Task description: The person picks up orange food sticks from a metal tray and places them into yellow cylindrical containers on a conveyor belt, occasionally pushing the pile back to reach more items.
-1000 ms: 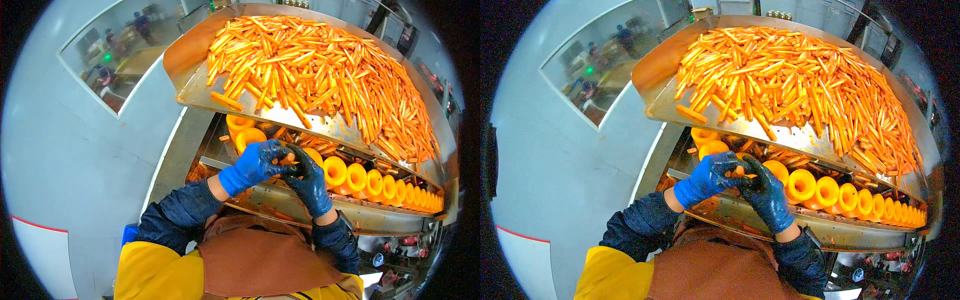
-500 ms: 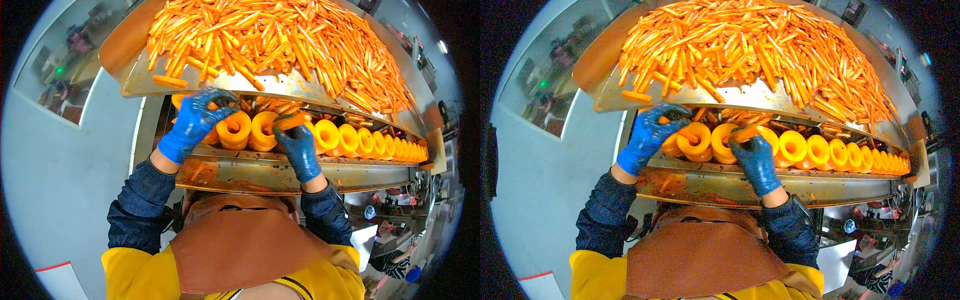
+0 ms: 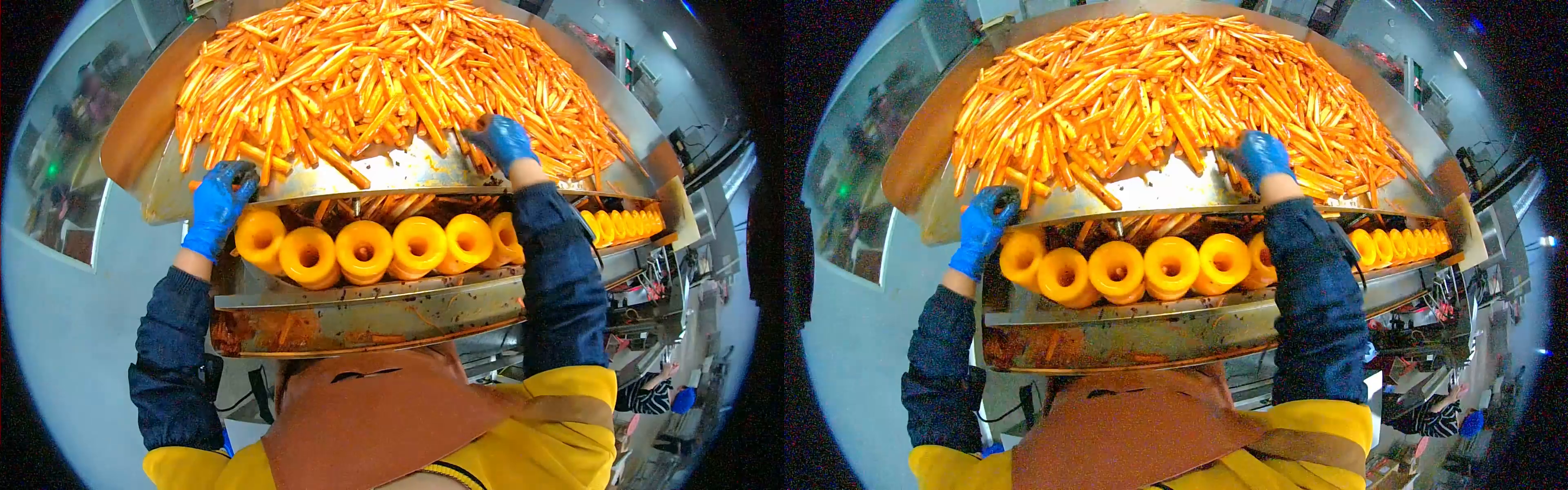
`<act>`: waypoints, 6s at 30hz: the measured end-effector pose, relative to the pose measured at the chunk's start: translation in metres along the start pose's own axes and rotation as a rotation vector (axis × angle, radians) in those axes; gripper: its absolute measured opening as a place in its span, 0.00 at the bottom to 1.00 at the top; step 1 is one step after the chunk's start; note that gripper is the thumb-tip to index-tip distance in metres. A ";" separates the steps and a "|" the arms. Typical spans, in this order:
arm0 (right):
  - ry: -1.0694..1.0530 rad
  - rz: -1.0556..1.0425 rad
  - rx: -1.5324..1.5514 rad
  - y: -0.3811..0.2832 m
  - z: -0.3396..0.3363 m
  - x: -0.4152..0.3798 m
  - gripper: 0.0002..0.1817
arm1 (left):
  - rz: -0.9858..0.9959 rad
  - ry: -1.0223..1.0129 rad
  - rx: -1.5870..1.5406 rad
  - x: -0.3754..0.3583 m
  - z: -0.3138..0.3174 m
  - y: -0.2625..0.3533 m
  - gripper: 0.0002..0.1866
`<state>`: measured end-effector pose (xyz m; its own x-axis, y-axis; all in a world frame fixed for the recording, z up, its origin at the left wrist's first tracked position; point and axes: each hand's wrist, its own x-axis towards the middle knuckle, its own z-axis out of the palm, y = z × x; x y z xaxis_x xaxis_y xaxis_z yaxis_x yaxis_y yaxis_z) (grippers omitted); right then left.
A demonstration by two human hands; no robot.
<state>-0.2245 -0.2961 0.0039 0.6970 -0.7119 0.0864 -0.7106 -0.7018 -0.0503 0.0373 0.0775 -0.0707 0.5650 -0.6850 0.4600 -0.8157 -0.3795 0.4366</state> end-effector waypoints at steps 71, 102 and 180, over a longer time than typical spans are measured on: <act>-0.052 -0.638 1.074 -0.216 0.068 -0.139 0.16 | -0.037 0.015 0.257 0.004 0.011 -0.009 0.19; 0.361 0.057 0.948 0.039 0.021 0.032 0.24 | -0.044 0.057 0.217 0.002 0.010 -0.003 0.17; 0.701 0.596 1.643 0.109 0.059 -0.190 0.22 | -0.198 -0.132 -0.061 -0.006 -0.003 -0.035 0.18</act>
<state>-0.4286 -0.2390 -0.0766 -0.0352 -0.9992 0.0166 0.2702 -0.0255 -0.9625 0.0634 0.0967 -0.0862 0.6884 -0.6779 0.2581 -0.6796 -0.4784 0.5561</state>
